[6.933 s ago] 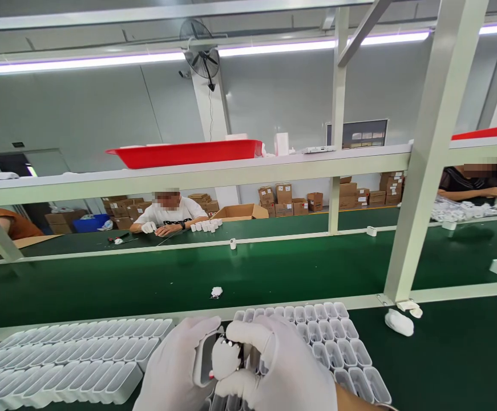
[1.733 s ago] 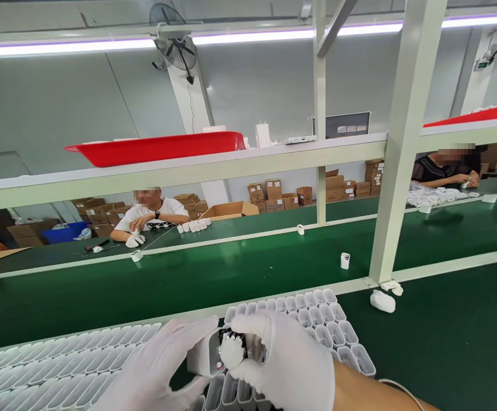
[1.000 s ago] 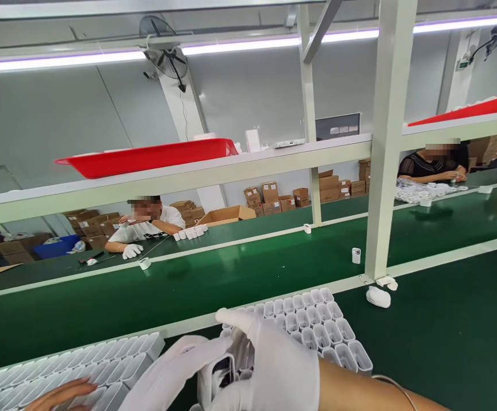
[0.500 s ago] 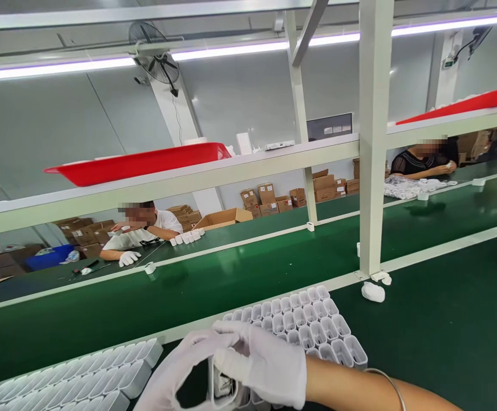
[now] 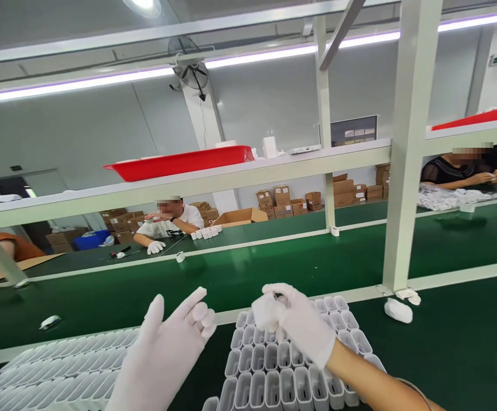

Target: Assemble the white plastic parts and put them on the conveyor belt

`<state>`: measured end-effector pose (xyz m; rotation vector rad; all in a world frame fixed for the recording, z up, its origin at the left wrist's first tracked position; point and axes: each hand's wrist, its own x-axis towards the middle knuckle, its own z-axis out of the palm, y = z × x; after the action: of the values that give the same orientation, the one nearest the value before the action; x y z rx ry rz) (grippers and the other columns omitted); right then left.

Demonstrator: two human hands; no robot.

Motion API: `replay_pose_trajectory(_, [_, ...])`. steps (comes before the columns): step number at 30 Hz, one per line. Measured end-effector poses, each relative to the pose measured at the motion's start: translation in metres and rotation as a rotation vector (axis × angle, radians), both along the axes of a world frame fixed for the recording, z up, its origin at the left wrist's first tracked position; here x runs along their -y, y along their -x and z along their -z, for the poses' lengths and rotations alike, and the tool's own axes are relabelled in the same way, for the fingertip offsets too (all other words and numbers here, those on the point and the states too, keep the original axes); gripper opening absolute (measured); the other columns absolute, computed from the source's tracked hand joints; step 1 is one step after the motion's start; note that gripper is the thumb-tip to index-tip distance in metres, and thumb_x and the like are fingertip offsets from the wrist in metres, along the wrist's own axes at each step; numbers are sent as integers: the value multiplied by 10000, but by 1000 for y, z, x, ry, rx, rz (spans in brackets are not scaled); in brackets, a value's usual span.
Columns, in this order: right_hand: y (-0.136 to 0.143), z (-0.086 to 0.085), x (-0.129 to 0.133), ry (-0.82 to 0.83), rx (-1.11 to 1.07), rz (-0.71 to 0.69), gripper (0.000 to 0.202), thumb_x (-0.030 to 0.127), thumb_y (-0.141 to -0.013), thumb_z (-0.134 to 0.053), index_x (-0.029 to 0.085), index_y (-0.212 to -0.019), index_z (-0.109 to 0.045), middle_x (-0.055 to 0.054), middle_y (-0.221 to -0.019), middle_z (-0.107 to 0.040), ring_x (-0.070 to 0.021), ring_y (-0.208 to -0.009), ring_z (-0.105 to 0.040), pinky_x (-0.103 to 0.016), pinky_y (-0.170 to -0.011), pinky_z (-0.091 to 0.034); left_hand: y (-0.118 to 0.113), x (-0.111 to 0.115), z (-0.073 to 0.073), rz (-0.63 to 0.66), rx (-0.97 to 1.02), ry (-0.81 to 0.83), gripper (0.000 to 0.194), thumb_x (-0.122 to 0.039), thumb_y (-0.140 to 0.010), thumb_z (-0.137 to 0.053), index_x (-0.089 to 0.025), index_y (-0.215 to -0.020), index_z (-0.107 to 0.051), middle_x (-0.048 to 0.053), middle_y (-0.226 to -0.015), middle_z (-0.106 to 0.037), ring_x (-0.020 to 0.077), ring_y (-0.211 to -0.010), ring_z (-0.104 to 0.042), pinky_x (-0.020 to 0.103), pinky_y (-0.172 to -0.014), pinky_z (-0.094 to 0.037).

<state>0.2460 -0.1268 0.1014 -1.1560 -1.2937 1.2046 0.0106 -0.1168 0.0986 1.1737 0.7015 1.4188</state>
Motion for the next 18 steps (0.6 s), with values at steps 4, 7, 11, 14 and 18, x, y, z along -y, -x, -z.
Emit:
replay_pose_trajectory(4, [-11, 7, -21, 16, 39, 60, 494, 445, -782, -629, 173, -1189, -564, 35, -672, -605, -107, -418, -460, -290, -459, -413, 14, 4, -14, -84, -121, -180, 250, -500, -908, -598, -291, -880, -731, 45, -755, -558, 344, -1235, -585, 441, -910, -543])
replay_pose_trajectory(7, [-11, 11, -30, 48, 103, 83, 429, 373, -834, -564, 157, -1202, -528, 39, -661, -570, -122, -460, -468, -293, -483, -416, 21, 12, -28, -162, -327, -389, 315, -593, -858, -648, -288, -850, -721, 41, -753, -518, 372, -1210, -568, 468, -944, -500])
replay_pose_trajectory(11, [-7, 9, -48, 17, 494, 147, 313, 232, -906, -453, 173, -1207, -517, -36, -911, -690, -135, -650, -579, -292, -651, -480, 29, 25, -49, -73, -145, -326, 396, -658, -796, -731, -281, -716, -641, -6, -694, -417, 243, -865, -570, 351, -841, -508])
replay_pose_trajectory(14, [-7, 8, -76, -41, 788, 151, 281, 200, -920, -428, 189, -1171, -554, -37, -903, -734, -154, -750, -636, -297, -755, -465, 33, 34, -60, 83, 95, -227, 490, -613, -967, -526, -258, -630, -522, -48, -595, -290, 160, -571, -386, 299, -634, -490])
replay_pose_trajectory(18, [-6, 12, -120, -8, 1029, 195, 269, 243, -944, -482, 145, -1161, -608, -110, -900, -724, -211, -769, -641, -361, -760, -447, 44, 44, -61, 286, 339, -294, 441, -412, -1036, -499, -228, -635, -520, -66, -513, -245, 119, -494, -302, 231, -552, -454])
